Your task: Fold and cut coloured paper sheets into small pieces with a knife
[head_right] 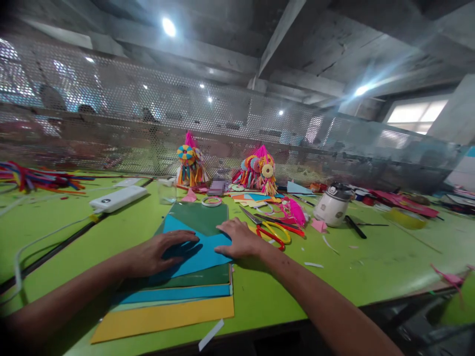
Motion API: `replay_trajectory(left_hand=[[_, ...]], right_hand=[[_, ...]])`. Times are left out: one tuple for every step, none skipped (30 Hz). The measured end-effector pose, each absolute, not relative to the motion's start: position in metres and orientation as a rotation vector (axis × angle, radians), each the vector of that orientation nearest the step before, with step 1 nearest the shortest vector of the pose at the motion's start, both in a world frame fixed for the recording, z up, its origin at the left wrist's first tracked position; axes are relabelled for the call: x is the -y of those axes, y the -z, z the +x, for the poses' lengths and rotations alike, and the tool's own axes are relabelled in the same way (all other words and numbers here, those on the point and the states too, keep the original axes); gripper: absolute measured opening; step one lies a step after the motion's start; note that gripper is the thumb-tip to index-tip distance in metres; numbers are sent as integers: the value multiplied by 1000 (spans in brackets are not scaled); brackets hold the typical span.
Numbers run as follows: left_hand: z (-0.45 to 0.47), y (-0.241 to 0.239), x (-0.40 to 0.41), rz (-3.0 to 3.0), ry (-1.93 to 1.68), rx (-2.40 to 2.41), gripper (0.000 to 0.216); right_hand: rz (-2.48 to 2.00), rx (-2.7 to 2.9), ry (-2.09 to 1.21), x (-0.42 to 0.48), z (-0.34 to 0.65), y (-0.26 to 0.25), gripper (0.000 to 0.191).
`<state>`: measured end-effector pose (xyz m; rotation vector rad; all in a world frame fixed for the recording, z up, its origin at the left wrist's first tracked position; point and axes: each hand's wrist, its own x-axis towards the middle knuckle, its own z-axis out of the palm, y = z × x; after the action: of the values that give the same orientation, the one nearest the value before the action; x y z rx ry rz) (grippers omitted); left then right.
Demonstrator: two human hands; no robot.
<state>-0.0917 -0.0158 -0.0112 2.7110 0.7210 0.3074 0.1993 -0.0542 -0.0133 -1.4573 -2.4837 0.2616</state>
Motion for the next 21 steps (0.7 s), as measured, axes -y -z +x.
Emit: replay_trajectory(left_hand=[[-92,12,15,2706,-308,-720,54],[-93,12,14,2702,-314,-718,54],[-93,13,14,2699,-322,-712,55],[-94,13,13,2698,-333,-701,55],[-94,13,12,2697,-344,-690,55],[-95,13,12,2697,-351,-681,56],[-95,13,12,2696,-355,-678,57],[-95,12,12,2692,-355,-682,58],[-96,12,12,2688,-353,-690,59],[-96,11,13,2682,-352,-700,60],[-97,10,13,2675,-350,-706,61],[-97,10,13,2669,-348,-712,61],[-98,9,13,2663,-347,-724,62],[-99,9,13,2656,-348,-747,62],[-99,9,13,2649,-349,-773,63],[-100,9,13,2642,-348,-794,63],[-100,8,13,2636,-347,-805,64],[-100,8,13,2631,-347,-806,63],[-100,8,13,2627,-345,-796,63],[-100,7,13,2623,-343,-782,62],[-100,7,14,2617,-343,-771,62]], right_hand=[[-1477,2513,-247,50,198,9,73],[-1499,2554,-243,46,197,4,75],[-1518,2607,-261,42,195,-1,75],[-1531,2658,-303,38,193,-6,72],[-1543,2693,-356,35,191,-10,68],[-1556,2710,-405,32,189,-13,62],[-1570,2710,-436,31,187,-15,53],[-1584,2697,-444,31,186,-16,44],[-1590,2682,-433,32,185,-17,35],[-1577,2673,-416,35,186,-18,27],[-1536,2677,-407,39,189,-20,22],[-1475,2679,-406,42,193,-22,18],[-1403,2675,-403,45,200,-26,17],[-1339,2655,-388,48,207,-31,15],[-1300,2612,-336,48,216,-37,10],[-1276,2547,-255,46,224,-44,10],[-1262,2455,-156,41,233,-52,15],[-1246,2358,-65,34,240,-60,18],[-1228,2259,18,25,247,-68,21],[-1222,2164,99,14,253,-75,21],[-1231,2075,186,2,257,-81,23]])
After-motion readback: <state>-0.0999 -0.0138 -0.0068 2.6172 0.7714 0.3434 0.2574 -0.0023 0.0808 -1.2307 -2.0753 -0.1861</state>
